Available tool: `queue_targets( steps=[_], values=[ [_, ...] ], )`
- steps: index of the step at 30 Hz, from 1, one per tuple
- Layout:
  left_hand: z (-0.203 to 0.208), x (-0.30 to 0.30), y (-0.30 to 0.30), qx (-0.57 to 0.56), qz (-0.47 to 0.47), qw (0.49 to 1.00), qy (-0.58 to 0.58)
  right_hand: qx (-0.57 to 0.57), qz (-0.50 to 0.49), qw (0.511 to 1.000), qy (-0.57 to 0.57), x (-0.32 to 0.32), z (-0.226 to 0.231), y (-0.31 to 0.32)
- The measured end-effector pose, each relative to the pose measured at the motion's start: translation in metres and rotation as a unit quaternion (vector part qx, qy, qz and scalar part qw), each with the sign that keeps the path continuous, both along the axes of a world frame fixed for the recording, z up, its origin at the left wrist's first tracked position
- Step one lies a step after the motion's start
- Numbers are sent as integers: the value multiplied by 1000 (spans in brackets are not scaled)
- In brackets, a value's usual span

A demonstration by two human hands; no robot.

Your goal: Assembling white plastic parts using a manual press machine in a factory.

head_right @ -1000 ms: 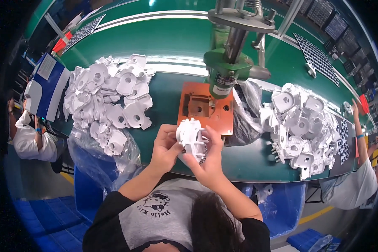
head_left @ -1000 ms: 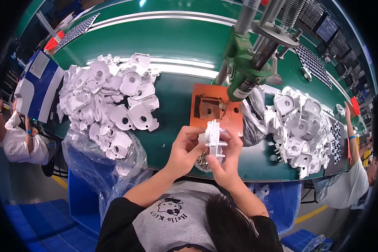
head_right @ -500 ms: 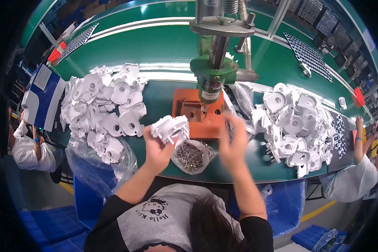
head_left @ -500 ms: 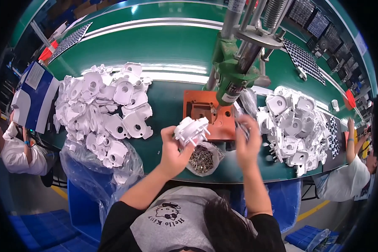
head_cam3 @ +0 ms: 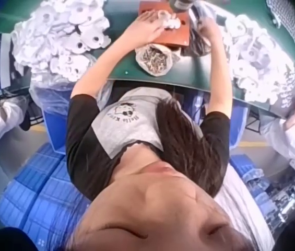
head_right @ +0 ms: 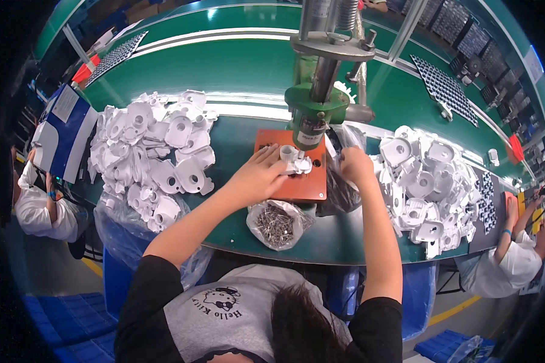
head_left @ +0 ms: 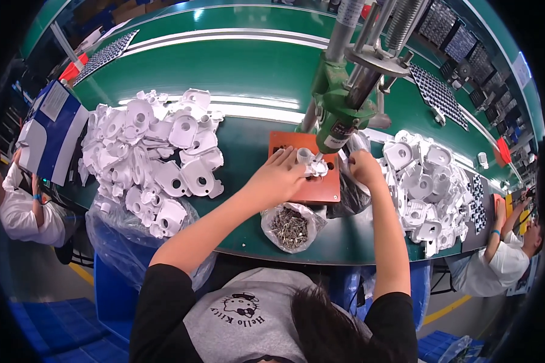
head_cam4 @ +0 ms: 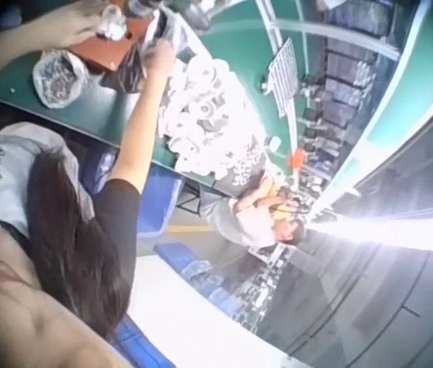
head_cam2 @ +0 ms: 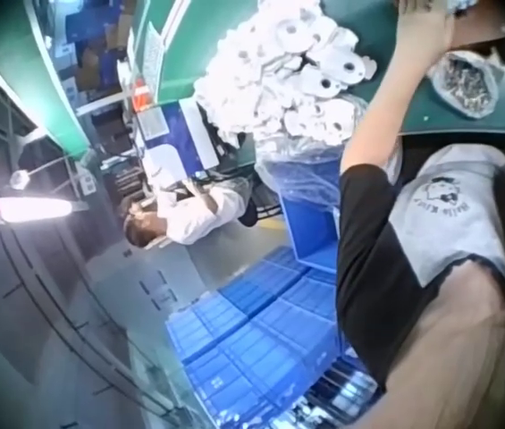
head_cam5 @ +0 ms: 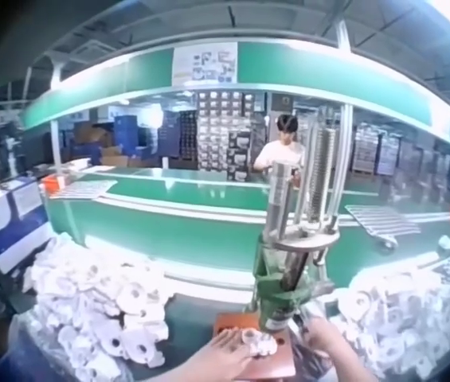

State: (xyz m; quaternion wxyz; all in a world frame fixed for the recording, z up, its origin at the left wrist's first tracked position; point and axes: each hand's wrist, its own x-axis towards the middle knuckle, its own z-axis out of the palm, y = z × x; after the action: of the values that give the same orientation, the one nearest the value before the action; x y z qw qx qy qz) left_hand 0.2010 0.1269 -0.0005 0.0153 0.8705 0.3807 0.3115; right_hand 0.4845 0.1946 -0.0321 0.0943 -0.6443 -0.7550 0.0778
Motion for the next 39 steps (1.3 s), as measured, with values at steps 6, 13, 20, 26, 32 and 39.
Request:
queue_targets(
  steps=[6,13,20,26,32,39],
  values=[
    [-5,-9,12,-59,-83,995,1,51,-19,994,93,-2,20,-15],
    [-7,-7,-3,-27,-44,999,-15,27,93,919,382,-43,45,-43],
    [-9,-1,-6,-24,-18,998,-55,-85,70,916,386,-64,29,-23],
    [-13,-2,-7,-21,0,997,-76,-179,137,902,369,-70,62,-12],
    [-13,2,-7,4,-5,994,-112,-236,184,889,346,-56,49,6],
    [-13,0,-5,-5,-2,992,-126,-128,90,922,354,-74,49,-21]
  ],
)
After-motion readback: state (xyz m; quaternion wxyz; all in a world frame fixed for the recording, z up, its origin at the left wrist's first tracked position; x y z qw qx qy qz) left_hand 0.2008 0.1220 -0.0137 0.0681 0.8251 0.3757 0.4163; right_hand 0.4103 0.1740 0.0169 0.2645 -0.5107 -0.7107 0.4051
